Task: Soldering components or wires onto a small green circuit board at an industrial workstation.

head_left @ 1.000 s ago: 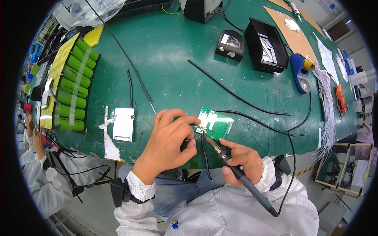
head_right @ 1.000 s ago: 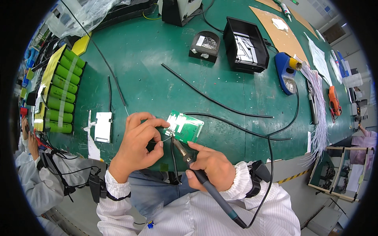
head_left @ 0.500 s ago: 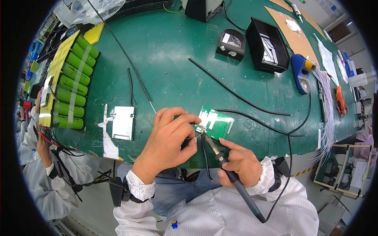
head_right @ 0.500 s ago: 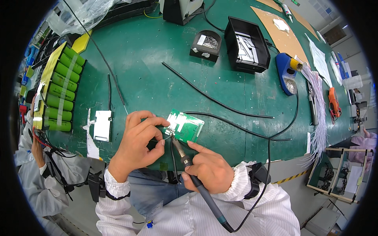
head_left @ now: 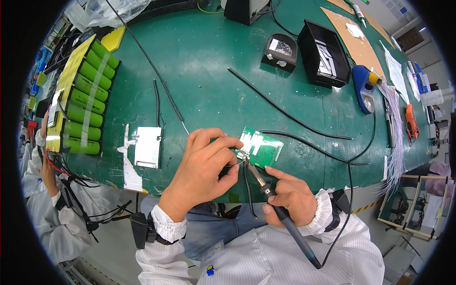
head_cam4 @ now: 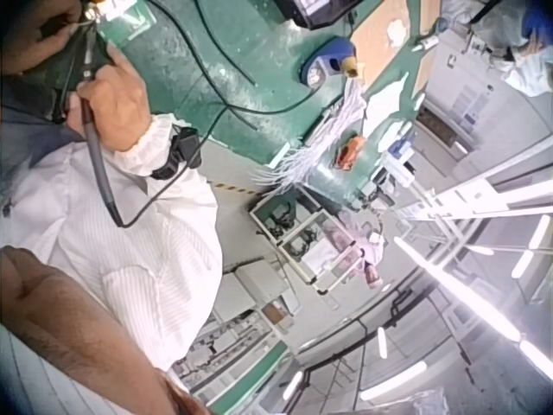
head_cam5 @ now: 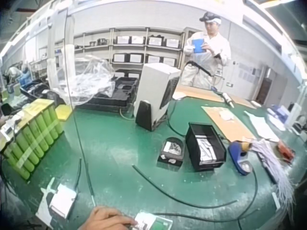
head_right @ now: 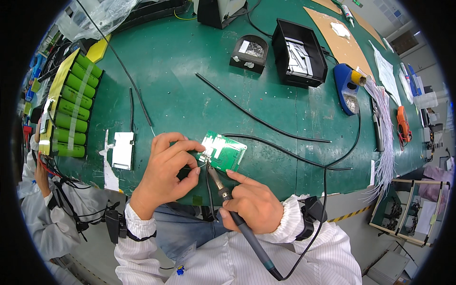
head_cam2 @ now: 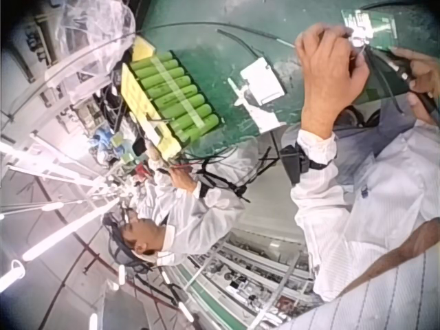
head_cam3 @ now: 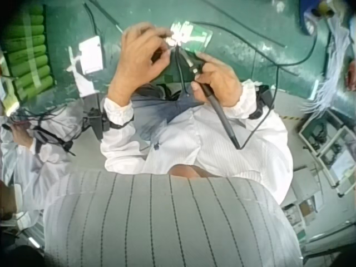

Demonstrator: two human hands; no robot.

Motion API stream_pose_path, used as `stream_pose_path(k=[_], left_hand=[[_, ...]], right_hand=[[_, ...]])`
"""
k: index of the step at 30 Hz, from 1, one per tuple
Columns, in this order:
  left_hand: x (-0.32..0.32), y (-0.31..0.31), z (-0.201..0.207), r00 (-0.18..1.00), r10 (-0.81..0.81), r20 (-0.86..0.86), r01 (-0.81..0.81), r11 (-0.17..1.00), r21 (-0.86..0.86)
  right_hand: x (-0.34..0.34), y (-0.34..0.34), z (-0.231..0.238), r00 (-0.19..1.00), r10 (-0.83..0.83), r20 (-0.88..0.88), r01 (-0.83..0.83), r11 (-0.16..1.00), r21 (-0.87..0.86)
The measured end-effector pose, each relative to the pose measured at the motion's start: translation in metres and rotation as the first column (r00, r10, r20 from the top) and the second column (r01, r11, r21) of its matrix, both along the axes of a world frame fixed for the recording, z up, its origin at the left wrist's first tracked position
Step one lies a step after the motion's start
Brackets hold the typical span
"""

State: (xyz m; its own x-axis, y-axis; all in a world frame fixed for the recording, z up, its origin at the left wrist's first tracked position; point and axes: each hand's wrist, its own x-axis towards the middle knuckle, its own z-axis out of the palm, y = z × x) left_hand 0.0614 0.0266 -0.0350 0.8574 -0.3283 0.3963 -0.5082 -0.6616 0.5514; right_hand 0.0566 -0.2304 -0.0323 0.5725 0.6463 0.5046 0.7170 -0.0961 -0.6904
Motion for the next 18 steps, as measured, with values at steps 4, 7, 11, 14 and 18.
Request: stream_pose_path(k=[4, 7, 11, 14, 18], left_hand=[[0.0004, -0.0012, 0.0011, 1.000, 0.002, 0.001, -0.002, 1.000, -0.003], [-0.0005, 0.0003, 0.0006, 1.000, 0.002, 0.004, -0.002, 1.000, 0.003], [-0.0023, 0.0001, -0.0027, 0.997, -0.003, -0.081, -0.004, 0.997, -0.078], [-0.0028, 0.0009, -0.0017, 0.995, 0.004, -0.096, -0.012, 0.997, -0.078], [-0.0035, 0.0024, 0.0011, 1.000, 0.006, -0.026, -0.006, 1.000, -0.011]], right_hand=[[-0.0019, 0.0008, -0.0003, 0.999, -0.032, -0.025, 0.033, 0.999, 0.023], [0.0001, 0.0006, 0.0025, 1.000, 0.011, 0.016, -0.010, 0.999, -0.040], [-0.0019, 0.0004, 0.0001, 1.000, -0.010, -0.006, 0.010, 1.000, -0.025], [-0.0020, 0.0002, 0.0001, 0.999, -0.030, -0.021, 0.030, 1.000, 0.005], [-0.0012, 0.0002, -0.0001, 1.000, 0.001, -0.005, -0.001, 0.999, -0.039]])
